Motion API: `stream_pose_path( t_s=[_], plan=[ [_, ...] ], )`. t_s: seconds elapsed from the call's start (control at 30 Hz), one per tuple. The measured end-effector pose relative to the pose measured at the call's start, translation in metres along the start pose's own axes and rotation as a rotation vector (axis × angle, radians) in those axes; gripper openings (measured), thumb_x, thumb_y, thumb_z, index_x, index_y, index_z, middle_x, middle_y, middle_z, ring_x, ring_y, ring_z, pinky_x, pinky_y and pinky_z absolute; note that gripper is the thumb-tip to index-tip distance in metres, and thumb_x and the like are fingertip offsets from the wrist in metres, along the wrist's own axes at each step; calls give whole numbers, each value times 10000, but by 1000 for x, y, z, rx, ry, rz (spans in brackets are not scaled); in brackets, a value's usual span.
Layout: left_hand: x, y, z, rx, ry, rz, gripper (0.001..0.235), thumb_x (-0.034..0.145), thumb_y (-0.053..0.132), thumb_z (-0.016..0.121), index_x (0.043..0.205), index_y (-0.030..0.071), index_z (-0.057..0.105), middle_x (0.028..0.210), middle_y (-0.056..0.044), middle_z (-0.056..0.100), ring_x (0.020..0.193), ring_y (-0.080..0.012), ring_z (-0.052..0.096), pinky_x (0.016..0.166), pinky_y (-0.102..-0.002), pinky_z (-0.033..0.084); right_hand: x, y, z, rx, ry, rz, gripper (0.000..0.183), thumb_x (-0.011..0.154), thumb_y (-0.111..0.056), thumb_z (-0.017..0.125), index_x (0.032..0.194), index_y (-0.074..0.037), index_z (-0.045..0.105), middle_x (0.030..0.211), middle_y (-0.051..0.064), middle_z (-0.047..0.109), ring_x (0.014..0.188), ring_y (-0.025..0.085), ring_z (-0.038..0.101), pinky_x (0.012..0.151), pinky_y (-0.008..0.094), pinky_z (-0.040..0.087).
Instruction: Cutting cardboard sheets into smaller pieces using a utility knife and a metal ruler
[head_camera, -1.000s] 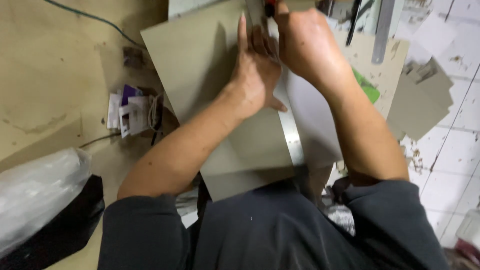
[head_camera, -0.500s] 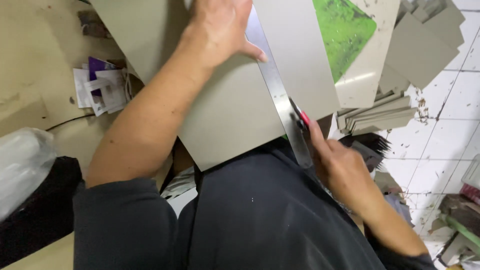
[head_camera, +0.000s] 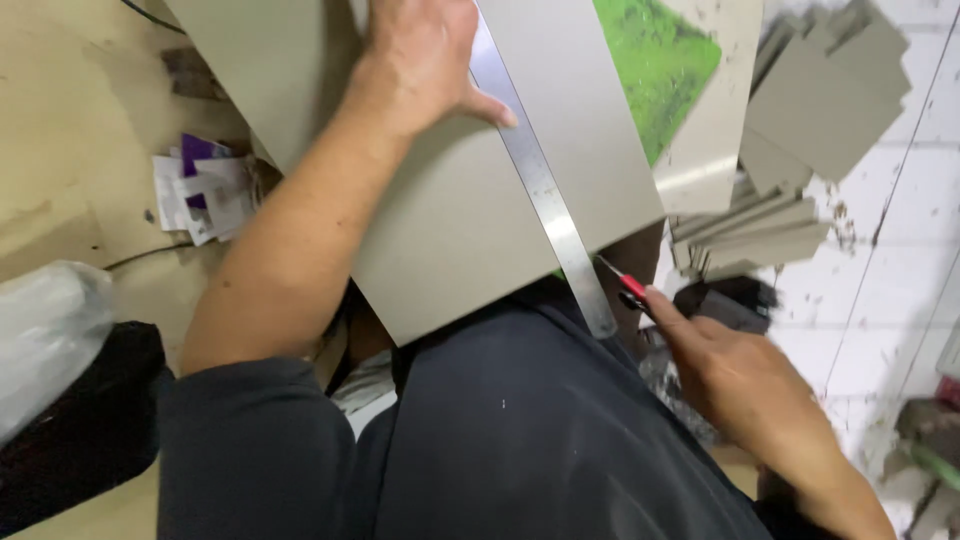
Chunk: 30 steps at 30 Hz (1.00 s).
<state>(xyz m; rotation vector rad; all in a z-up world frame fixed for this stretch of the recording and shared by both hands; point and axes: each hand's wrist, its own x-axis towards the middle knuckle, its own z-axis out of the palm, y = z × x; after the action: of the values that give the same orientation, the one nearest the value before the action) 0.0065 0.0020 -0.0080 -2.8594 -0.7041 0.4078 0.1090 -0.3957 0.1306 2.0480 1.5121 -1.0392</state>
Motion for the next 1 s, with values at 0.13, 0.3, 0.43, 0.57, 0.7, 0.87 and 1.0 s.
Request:
stream_pose_path(
  t_s=[0.13,0.3,0.43,0.57,0.7,0.87,1.0],
  plan=[
    [-2,4,-18,196,45,-39,1484,459,1280,407,1093,-11,775,1002,-215,686,985,-342,521,952,-560,322,24,-18,-57,182,533,-45,808,900,-97,659,1632,-252,353,945,39,702,663,278,660,529,484,457],
    [3,6,-30,48,-148,4,1652,452,1242,491,1463,-64,517,1517,-400,480,1470,-511,364,1079,-838,-57,148,-42,-128,160,891,-300,512,1095,-18,580,1587,-122,482,810,113,673,589,272,565,531,402,454],
    [-1,2,-43,-11,-207,11,1604,514,1199,517,1492,-71,454,1551,-434,385,1489,-536,310,1088,-826,-78,230,-60,-167,156,946,-412,359,1105,2,562,1453,-72,516,647,101,558,456,267,445,426,394,366],
    [1,2,-41,-45,-246,15,1407,514,1155,553,1481,135,513,1581,-426,359,1500,-563,307,1086,-812,-107,284,-66,-191,120,924,-411,470,972,40,528,1434,-44,501,564,186,558,410,401,494,387,464,366],
    [1,4,-33,-82,-165,22,1519,507,1136,562,1591,93,349,1589,-187,431,1510,-540,257,1119,-816,-75,298,-76,-207,179,808,-327,635,868,-21,542,1501,-58,513,680,324,647,557,582,581,526,572,501],
    [1,5,-29,-71,-118,17,1607,464,1139,562,1612,57,257,1628,-284,312,1515,-538,199,1124,-813,-68,303,-78,-212,110,797,-387,539,869,22,527,1405,-34,523,707,274,666,539,569,559,485,547,467],
    [6,7,-27,-73,-243,43,1558,482,1127,585,1610,92,294,1606,-365,344,1504,-600,195,1092,-809,-112,312,-75,-222,-86,840,-468,125,906,40,541,1000,32,624,746,256,656,610,520,632,487,542,496]
  ],
)
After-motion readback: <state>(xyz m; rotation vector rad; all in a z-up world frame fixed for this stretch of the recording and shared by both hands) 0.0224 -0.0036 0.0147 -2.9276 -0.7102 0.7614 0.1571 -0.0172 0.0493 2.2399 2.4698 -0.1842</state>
